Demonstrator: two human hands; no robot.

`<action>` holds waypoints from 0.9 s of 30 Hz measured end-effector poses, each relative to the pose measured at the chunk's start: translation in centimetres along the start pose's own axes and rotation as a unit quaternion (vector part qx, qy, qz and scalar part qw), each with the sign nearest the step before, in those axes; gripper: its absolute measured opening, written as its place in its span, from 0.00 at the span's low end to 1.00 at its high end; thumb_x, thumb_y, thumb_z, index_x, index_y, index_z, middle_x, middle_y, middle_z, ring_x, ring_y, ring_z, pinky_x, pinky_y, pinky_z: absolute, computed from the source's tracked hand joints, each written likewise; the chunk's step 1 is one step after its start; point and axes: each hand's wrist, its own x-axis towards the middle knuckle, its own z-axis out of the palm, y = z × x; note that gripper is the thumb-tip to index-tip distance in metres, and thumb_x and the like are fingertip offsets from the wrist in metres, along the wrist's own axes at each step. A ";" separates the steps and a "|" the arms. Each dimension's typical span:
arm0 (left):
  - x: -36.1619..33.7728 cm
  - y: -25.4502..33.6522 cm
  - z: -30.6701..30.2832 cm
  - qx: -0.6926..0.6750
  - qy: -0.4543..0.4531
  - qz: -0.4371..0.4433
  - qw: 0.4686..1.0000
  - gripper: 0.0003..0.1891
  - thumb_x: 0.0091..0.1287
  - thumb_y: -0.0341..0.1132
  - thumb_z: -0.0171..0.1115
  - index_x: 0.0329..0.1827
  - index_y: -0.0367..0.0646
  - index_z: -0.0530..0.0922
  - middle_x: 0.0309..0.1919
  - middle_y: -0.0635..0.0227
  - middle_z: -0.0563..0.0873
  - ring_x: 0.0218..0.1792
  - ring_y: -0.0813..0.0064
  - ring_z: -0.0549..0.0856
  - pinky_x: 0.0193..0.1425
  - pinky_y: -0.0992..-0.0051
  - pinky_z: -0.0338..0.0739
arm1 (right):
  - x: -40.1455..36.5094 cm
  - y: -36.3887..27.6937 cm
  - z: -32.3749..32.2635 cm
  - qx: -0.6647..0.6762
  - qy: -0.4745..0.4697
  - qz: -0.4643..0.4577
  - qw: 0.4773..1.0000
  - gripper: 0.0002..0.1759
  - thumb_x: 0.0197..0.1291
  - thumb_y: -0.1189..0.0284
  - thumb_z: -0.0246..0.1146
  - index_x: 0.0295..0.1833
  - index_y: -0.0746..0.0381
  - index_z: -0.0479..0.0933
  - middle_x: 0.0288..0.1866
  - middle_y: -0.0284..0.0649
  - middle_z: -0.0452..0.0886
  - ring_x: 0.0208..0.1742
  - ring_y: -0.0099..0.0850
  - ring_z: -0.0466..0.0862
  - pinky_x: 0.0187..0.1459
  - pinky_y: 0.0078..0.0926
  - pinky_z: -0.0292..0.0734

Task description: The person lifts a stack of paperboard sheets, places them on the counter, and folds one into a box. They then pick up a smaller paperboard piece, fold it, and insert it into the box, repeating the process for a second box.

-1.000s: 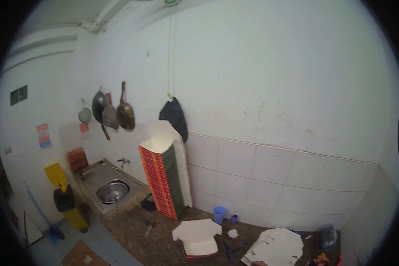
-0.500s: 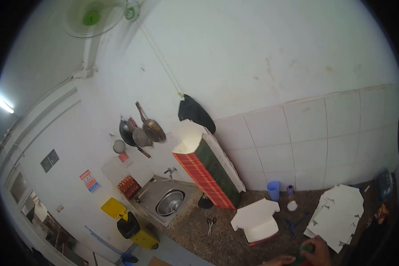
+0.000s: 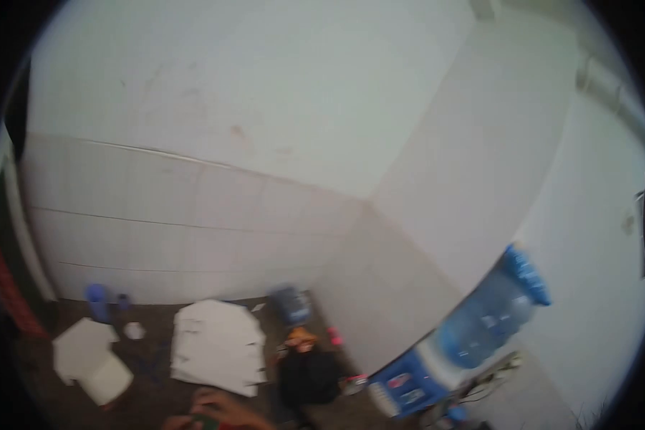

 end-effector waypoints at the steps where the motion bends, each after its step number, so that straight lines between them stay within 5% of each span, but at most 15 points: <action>1: 2.0 -4.2 0.4 -0.060 -0.060 0.005 0.996 0.21 0.79 0.47 0.61 0.63 0.40 0.81 0.57 0.55 0.86 0.51 0.58 0.89 0.52 0.61 0.87 | -0.5 -0.9 -0.4 0.014 -0.003 0.051 0.999 0.09 0.72 0.71 0.64 0.46 0.66 0.85 0.43 0.40 0.79 0.48 0.33 0.80 0.51 0.31 0.73; 3: 1.0 -4.2 0.5 -0.124 -0.074 -0.007 0.989 0.24 0.78 0.49 0.62 0.67 0.41 0.78 0.58 0.57 0.87 0.50 0.60 0.89 0.52 0.58 0.88 | -0.1 -1.2 -0.1 0.056 -0.042 0.093 0.993 0.09 0.72 0.72 0.64 0.45 0.66 0.85 0.44 0.40 0.78 0.47 0.33 0.80 0.49 0.29 0.73; 5: 0.3 3.9 -0.1 -0.090 -0.134 -0.121 0.979 0.15 0.73 0.41 0.70 0.52 0.39 0.86 0.44 0.69 0.88 0.45 0.80 0.85 0.54 0.74 0.79 | -0.8 -0.4 -0.6 0.014 -0.043 0.072 0.996 0.09 0.73 0.72 0.64 0.48 0.67 0.86 0.46 0.40 0.80 0.50 0.33 0.82 0.53 0.30 0.75; 7: 0.3 3.7 0.2 -0.138 -0.116 -0.130 0.975 0.15 0.70 0.42 0.74 0.50 0.39 0.87 0.44 0.70 0.87 0.43 0.80 0.85 0.53 0.74 0.79 | -0.5 -1.2 -0.7 -0.001 -0.058 0.089 0.994 0.08 0.71 0.75 0.65 0.48 0.67 0.86 0.49 0.42 0.82 0.50 0.33 0.82 0.52 0.30 0.76; 8: 0.4 3.8 0.2 -0.098 -0.124 -0.128 0.979 0.17 0.72 0.41 0.72 0.55 0.39 0.85 0.50 0.68 0.86 0.46 0.79 0.85 0.52 0.72 0.81 | -0.3 -1.2 -0.6 0.023 -0.073 0.099 0.992 0.08 0.70 0.75 0.66 0.49 0.66 0.86 0.50 0.43 0.83 0.50 0.34 0.83 0.52 0.30 0.77; 9: 0.5 3.6 0.4 -0.061 -0.131 -0.128 0.981 0.18 0.73 0.41 0.70 0.60 0.39 0.84 0.56 0.65 0.85 0.48 0.78 0.85 0.52 0.70 0.82 | 0.2 -1.9 0.2 -0.034 0.009 0.060 0.998 0.08 0.70 0.75 0.66 0.50 0.66 0.86 0.52 0.44 0.83 0.52 0.36 0.83 0.54 0.31 0.77; 12: 0.8 5.2 1.3 -0.400 0.072 -0.088 0.909 0.13 0.78 0.38 0.64 0.59 0.40 0.81 0.54 0.69 0.86 0.49 0.78 0.86 0.48 0.71 0.85 | -0.2 -3.9 1.2 -0.124 0.239 0.053 0.962 0.10 0.64 0.75 0.71 0.50 0.64 0.86 0.54 0.46 0.83 0.54 0.42 0.84 0.58 0.35 0.78; 15: 2.7 7.6 0.6 -0.534 0.243 -0.013 0.810 0.14 0.79 0.39 0.63 0.61 0.43 0.79 0.47 0.70 0.87 0.45 0.77 0.88 0.47 0.71 0.87 | -1.5 -4.7 2.0 -0.098 0.231 0.028 0.967 0.14 0.56 0.74 0.77 0.48 0.60 0.86 0.50 0.45 0.85 0.57 0.45 0.83 0.59 0.41 0.79; 19: 5.4 7.9 4.3 -0.308 0.369 0.074 0.874 0.12 0.81 0.43 0.61 0.47 0.42 0.81 0.32 0.74 0.85 0.30 0.86 0.83 0.31 0.78 0.78 | -0.5 -2.4 2.3 -0.282 0.219 -0.030 0.934 0.23 0.46 0.79 0.81 0.50 0.62 0.84 0.50 0.45 0.84 0.54 0.45 0.84 0.56 0.40 0.80; 21: 5.5 10.2 4.7 -0.358 0.322 0.091 0.872 0.15 0.83 0.43 0.58 0.43 0.39 0.79 0.28 0.75 0.83 0.24 0.86 0.81 0.26 0.79 0.73 | 1.3 -2.9 1.6 -0.322 0.249 0.003 0.913 0.29 0.45 0.83 0.78 0.57 0.64 0.82 0.53 0.46 0.85 0.56 0.47 0.84 0.57 0.41 0.81; 23: 6.3 9.3 4.8 -0.282 0.252 0.146 0.914 0.17 0.83 0.43 0.56 0.42 0.37 0.78 0.26 0.76 0.82 0.28 0.86 0.81 0.30 0.78 0.74 | 2.6 -2.8 0.5 -0.261 0.281 0.015 0.923 0.26 0.56 0.80 0.74 0.62 0.64 0.83 0.56 0.48 0.84 0.55 0.45 0.84 0.56 0.39 0.81; 27: 7.0 10.4 1.5 -0.093 0.229 0.189 0.950 0.17 0.84 0.43 0.55 0.40 0.37 0.77 0.26 0.79 0.78 0.30 0.89 0.75 0.33 0.77 0.72 | 3.0 -3.2 -0.8 -0.129 0.276 0.001 0.952 0.24 0.59 0.82 0.70 0.63 0.64 0.83 0.56 0.48 0.84 0.54 0.44 0.84 0.56 0.38 0.80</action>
